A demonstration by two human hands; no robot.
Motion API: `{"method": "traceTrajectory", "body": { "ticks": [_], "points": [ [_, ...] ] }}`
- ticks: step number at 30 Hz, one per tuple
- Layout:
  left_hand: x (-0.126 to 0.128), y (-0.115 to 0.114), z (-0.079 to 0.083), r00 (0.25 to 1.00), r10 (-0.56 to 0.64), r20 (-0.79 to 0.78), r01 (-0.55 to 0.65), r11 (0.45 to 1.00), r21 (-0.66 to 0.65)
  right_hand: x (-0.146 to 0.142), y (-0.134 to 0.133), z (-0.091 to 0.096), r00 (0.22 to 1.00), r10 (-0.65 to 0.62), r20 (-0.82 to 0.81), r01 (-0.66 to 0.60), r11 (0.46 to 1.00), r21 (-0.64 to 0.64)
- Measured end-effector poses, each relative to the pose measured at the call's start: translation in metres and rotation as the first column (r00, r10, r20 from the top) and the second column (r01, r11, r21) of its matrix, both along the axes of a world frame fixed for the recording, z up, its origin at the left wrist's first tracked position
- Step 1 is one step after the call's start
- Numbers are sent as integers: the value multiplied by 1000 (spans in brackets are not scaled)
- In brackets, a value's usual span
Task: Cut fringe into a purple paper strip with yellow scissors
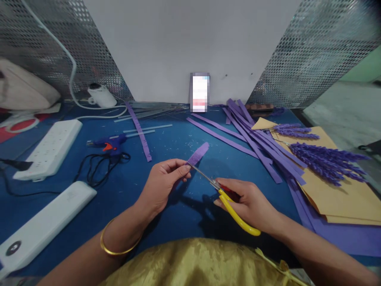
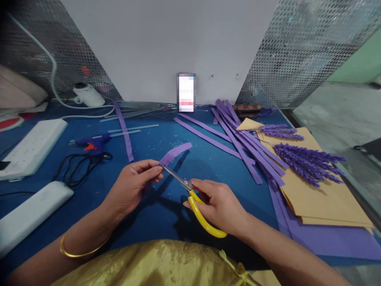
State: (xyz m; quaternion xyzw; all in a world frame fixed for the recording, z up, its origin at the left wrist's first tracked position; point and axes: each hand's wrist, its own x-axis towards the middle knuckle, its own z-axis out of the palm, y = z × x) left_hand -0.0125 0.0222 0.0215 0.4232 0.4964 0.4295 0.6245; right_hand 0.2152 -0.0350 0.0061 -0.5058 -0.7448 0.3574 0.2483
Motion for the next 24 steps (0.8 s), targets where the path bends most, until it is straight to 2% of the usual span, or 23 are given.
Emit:
{"method": "traceTrajectory", "body": {
  "ticks": [8,13,20,24],
  "points": [
    [0,-1,1,998,7,-69,-3,999,52,-1,0,2,1000,2,11,-2,1000,18],
    [0,0,1,998,6,-57,-3,998,64,-1,0,2,1000,-2,-2,2,1000,-8],
    [-2,3,0,987,-39,157,62,988,-142,-1,1,-3,996,-1,-84,-6,996,-85],
    [-1,2,-1,989,-31,146,52,989,-138,-1,2,-4,993,-22,-112,11,995,-100]
  ]
}}
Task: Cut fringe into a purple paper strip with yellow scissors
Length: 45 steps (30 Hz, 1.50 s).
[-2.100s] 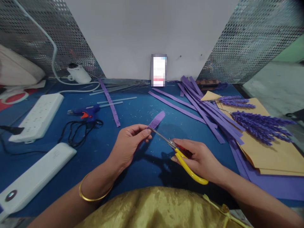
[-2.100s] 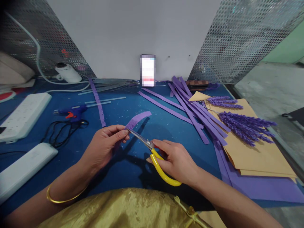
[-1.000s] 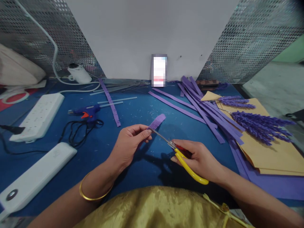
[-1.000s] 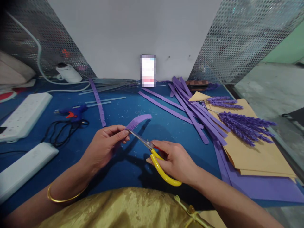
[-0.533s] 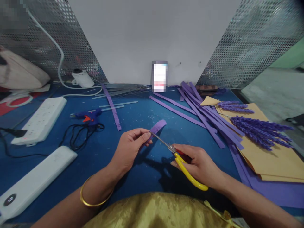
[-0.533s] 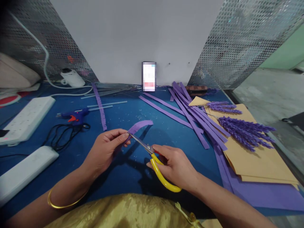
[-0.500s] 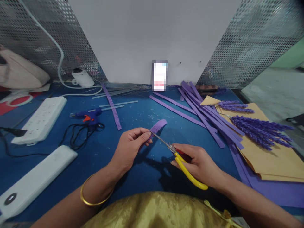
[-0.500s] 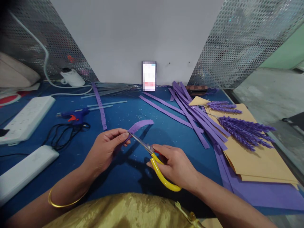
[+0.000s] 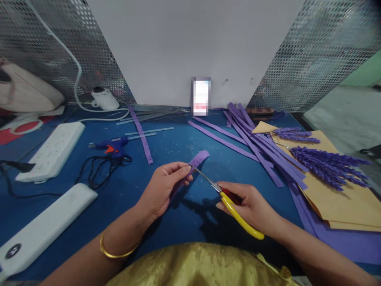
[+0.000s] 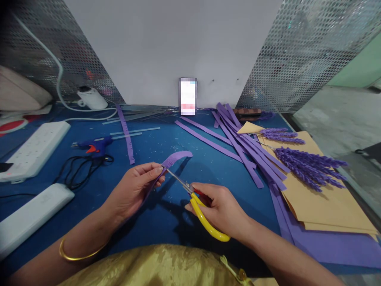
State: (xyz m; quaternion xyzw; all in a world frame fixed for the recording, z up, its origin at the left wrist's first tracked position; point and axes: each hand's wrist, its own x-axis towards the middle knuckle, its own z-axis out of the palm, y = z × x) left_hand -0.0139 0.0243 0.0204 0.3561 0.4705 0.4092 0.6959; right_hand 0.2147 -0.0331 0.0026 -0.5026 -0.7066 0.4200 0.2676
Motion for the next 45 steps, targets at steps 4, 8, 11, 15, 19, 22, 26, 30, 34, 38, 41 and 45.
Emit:
{"method": "traceTrajectory", "body": {
  "ticks": [4,8,11,15,19,22,26,30,34,38,41,45],
  "points": [
    [0,0,-2,997,5,-78,1,997,72,1,-1,0,1000,-11,28,10,1000,25],
    [0,0,-2,990,52,-133,-33,989,142,1,-2,0,996,-37,85,29,996,84],
    [0,0,-1,985,74,-155,-48,984,169,2,-2,1,986,-47,159,26,992,127],
    [0,-1,-2,985,59,-162,-31,984,173,2,-2,2,983,-47,179,24,991,130],
    [-1,-2,-1,980,63,-191,-27,982,185,3,-2,1,991,-27,135,13,994,110],
    [0,-2,0,978,74,-195,-37,982,186,3,-2,1,994,-18,109,7,995,101],
    [1,-1,-1,980,78,-184,-46,984,171,1,-3,3,992,0,126,-13,994,107],
    [1,-2,-1,983,73,-167,-45,985,168,1,-3,4,991,14,131,-32,991,133],
    [0,-2,-1,984,75,-164,-45,982,181,2,-3,4,991,24,134,-44,989,144],
    [1,-1,-1,985,73,-157,-44,983,179,2,-3,3,991,14,132,-32,990,137],
    [1,-2,-1,987,59,-148,-33,984,174,2,-4,2,992,9,123,-25,992,127],
    [2,-3,-1,989,50,-138,-29,988,152,2,-3,4,991,30,132,-46,992,120]
  ]
}}
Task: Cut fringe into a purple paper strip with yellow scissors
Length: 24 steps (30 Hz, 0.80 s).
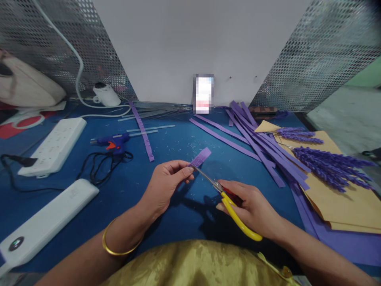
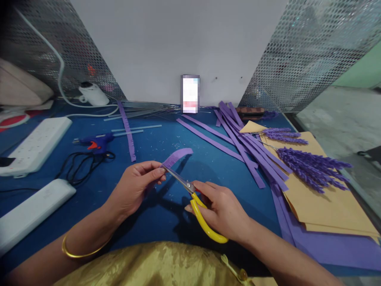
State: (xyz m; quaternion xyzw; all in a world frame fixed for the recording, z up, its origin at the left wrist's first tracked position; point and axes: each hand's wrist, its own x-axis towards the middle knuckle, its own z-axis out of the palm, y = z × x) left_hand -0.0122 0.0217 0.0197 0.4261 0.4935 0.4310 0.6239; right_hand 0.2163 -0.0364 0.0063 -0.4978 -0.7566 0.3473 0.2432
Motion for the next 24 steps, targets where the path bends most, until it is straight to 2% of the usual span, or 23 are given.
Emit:
{"method": "traceTrajectory", "body": {
  "ticks": [15,24],
  "points": [
    [-1,-1,1,999,-5,-49,7,999,42,-2,0,0,999,-29,-45,28,999,-34],
    [-2,-1,2,999,-13,-36,14,999,34,-1,-1,2,1000,-4,-30,3,1000,-13]
  ]
}}
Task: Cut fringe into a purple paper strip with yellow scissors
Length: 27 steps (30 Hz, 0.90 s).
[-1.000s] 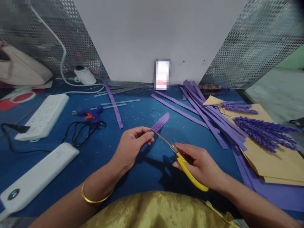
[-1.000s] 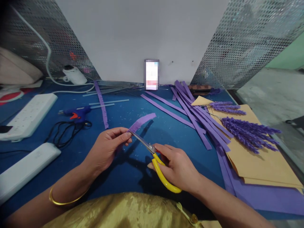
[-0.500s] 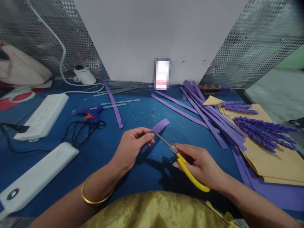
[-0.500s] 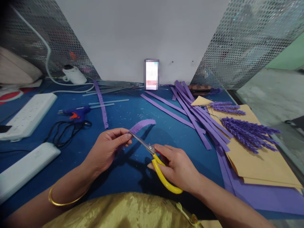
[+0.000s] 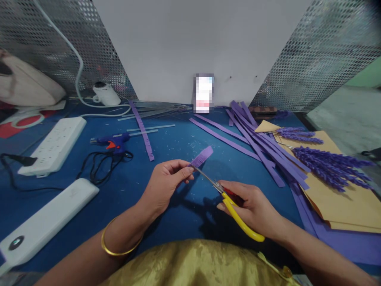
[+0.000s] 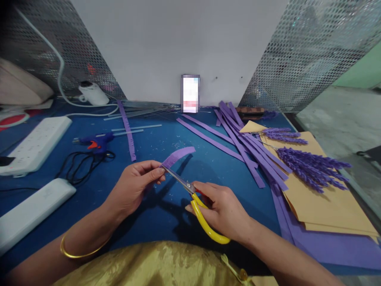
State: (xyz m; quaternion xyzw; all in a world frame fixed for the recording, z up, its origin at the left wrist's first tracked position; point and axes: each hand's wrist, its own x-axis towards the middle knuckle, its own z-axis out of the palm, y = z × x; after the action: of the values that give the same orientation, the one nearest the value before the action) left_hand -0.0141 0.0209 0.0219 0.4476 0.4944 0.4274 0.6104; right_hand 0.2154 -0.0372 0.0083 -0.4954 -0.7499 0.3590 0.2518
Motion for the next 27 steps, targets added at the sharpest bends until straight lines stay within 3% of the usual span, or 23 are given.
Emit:
{"method": "traceTrajectory", "body": {
  "ticks": [16,23,27],
  "points": [
    [1,0,2,1000,4,-19,-3,999,45,1,1,-1,999,-7,39,5,998,61],
    [-1,2,1,983,-30,180,61,985,-164,1,2,-4,998,-16,-60,12,998,-62],
    [0,2,2,984,-26,174,55,985,-162,0,3,-4,995,-26,-100,16,995,-103]
  ]
}}
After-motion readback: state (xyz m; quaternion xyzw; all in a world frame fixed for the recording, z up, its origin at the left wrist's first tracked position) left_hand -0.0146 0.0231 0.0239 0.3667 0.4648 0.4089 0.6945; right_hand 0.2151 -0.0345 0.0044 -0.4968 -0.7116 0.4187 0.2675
